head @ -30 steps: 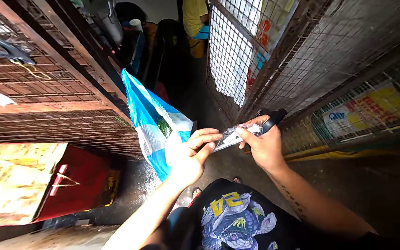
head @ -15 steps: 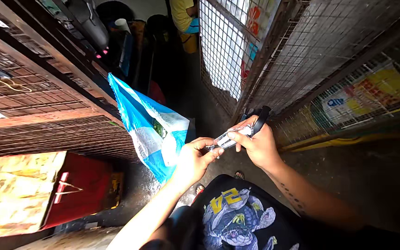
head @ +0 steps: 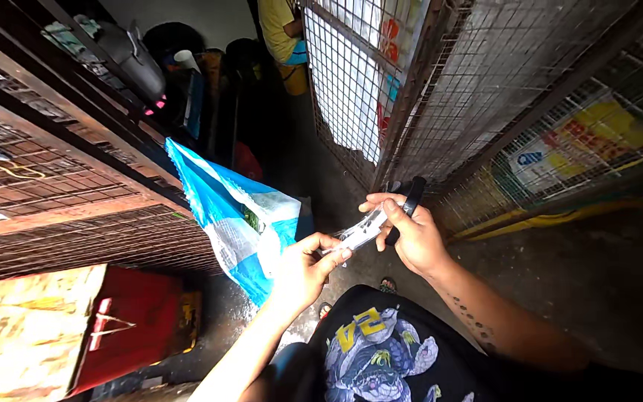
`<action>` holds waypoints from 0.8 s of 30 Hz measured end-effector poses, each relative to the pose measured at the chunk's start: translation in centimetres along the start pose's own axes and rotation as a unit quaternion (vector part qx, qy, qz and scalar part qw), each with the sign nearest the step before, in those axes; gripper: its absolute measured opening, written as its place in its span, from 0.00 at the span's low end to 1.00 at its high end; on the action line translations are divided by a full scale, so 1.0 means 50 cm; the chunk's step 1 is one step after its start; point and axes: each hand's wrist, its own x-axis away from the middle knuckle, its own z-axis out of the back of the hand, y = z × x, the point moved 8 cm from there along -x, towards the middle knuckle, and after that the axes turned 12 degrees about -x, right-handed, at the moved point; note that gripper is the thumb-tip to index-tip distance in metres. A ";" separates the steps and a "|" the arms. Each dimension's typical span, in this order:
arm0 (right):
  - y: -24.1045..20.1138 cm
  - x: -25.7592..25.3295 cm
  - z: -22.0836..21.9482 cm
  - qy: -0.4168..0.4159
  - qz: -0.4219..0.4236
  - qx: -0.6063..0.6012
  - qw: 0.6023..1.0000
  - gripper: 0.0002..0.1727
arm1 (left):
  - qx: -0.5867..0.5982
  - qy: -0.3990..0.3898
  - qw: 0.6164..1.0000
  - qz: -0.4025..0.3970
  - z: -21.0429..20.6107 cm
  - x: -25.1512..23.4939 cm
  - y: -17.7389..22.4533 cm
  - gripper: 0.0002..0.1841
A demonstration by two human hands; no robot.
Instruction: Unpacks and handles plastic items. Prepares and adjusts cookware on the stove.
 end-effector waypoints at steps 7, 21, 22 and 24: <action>-0.041 -0.059 0.025 0.052 0.084 0.029 0.995 0.17 | 0.007 0.005 1.000 0.006 0.027 0.022 0.006 0.07; 0.021 -0.075 -0.015 0.085 -0.004 -0.044 0.995 0.06 | 0.198 -0.008 0.970 -0.139 0.062 0.075 0.041 0.13; 0.031 -0.072 -0.028 0.076 -0.016 -0.049 0.996 0.06 | 0.192 -0.005 0.969 -0.153 0.065 0.078 0.044 0.12; 0.038 -0.072 -0.044 0.065 -0.022 -0.050 0.996 0.07 | 0.188 0.017 0.965 -0.181 0.080 0.086 0.052 0.11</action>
